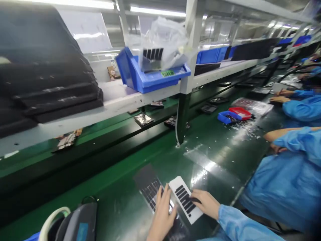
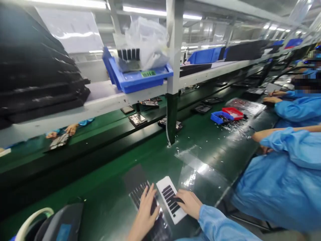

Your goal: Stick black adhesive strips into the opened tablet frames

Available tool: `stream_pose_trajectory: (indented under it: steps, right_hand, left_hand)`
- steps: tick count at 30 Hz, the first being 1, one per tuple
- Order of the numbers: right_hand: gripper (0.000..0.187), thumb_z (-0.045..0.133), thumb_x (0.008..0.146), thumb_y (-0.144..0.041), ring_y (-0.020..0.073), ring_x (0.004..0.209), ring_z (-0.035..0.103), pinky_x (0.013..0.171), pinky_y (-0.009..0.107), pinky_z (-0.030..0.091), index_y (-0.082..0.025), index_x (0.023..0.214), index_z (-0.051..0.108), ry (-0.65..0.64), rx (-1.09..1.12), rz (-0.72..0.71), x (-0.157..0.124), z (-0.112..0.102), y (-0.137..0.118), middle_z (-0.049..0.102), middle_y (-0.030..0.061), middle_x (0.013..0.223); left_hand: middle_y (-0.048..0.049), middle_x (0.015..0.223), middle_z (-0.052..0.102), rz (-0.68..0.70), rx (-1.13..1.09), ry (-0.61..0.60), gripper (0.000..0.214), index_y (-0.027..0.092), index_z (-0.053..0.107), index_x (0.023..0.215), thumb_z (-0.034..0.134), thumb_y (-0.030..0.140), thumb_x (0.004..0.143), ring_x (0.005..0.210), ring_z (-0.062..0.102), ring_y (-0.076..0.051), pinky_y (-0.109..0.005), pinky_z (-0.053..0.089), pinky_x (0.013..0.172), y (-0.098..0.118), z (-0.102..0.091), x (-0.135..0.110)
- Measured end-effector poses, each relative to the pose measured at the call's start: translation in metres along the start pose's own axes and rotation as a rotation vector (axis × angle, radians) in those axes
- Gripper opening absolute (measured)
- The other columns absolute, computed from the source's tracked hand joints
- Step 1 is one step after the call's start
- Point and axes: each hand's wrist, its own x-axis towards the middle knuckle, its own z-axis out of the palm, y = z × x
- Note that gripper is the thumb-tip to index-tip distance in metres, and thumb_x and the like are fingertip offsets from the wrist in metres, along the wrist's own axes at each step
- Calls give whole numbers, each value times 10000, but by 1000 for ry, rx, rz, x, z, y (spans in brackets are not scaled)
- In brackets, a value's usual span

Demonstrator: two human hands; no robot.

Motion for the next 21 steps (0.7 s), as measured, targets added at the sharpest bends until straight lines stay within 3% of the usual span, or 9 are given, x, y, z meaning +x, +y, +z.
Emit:
stream_pose_trajectory:
  steps: [2, 4, 7, 11, 14, 16, 19, 21]
  right_hand:
    - [197, 470, 727, -307, 224, 785, 605, 732, 355, 466, -219, 792, 633, -128, -312, -79, 9, -12, 18, 610, 64, 796]
    - [239, 427, 775, -228, 202, 827, 598, 730, 324, 466, -177, 946, 586, -218, -582, -159, 25, -16, 33, 600, 76, 904]
    - [338, 424, 814, -232, 203, 827, 600, 700, 315, 464, -147, 1136, 480, -287, -831, -243, 48, -13, 46, 557, 103, 1051]
    - [391, 382, 859, -337, 188, 730, 605, 605, 286, 452, -148, 1197, 429, -301, -984, -335, 62, -11, 48, 538, 98, 1063]
    - [414, 351, 874, -390, 169, 696, 604, 577, 265, 446, -155, 1207, 423, -234, -1030, -399, 61, -15, 50, 526, 89, 1040]
    - [408, 341, 876, -401, 171, 688, 608, 574, 266, 455, -167, 1194, 442, -114, -1084, -393, 58, -23, 58, 519, 87, 1034]
    - [464, 306, 877, -443, 191, 647, 617, 559, 308, 477, -164, 1222, 444, 149, -1188, -250, 49, -38, 75, 503, 115, 1099]
    - [525, 284, 872, -494, 214, 665, 627, 567, 346, 495, -173, 1262, 427, 220, -1210, -169, 41, -48, 87, 468, 126, 1201]
  left_hand:
    - [-51, 1405, 292, 68, 171, -237, 492, 253, 382, 1304, 464, 308, 822, 1317, 164, -289, -541, 187, 1043, -16, 23, -4]
    - [-29, 1430, 232, 122, 350, -393, 537, 248, 327, 1332, 457, 365, 825, 1321, 123, -306, -575, 137, 1040, -26, 36, 1]
    - [5, 1436, 226, 169, 528, -376, 492, 260, 315, 1329, 370, 406, 862, 1318, 133, -298, -576, 136, 1039, -35, 44, 11]
    - [-14, 1413, 286, 252, 616, -323, 443, 224, 348, 1304, 343, 353, 880, 1301, 180, -287, -551, 184, 1040, -40, 46, 14]
    - [-50, 1385, 337, 284, 649, -297, 440, 174, 378, 1276, 352, 363, 880, 1289, 208, -290, -536, 215, 1038, -39, 47, 11]
    - [-80, 1368, 361, 281, 676, -264, 450, 138, 398, 1251, 336, 391, 884, 1284, 222, -297, -533, 228, 1034, -38, 48, 10]
    - [-134, 1334, 396, 261, 734, -227, 483, 89, 430, 1201, 314, 432, 882, 1268, 253, -323, -539, 244, 1021, -36, 53, 8]
    - [-166, 1317, 405, 245, 767, -225, 517, 67, 449, 1164, 326, 473, 867, 1255, 268, -350, -549, 260, 1005, -35, 56, 6]
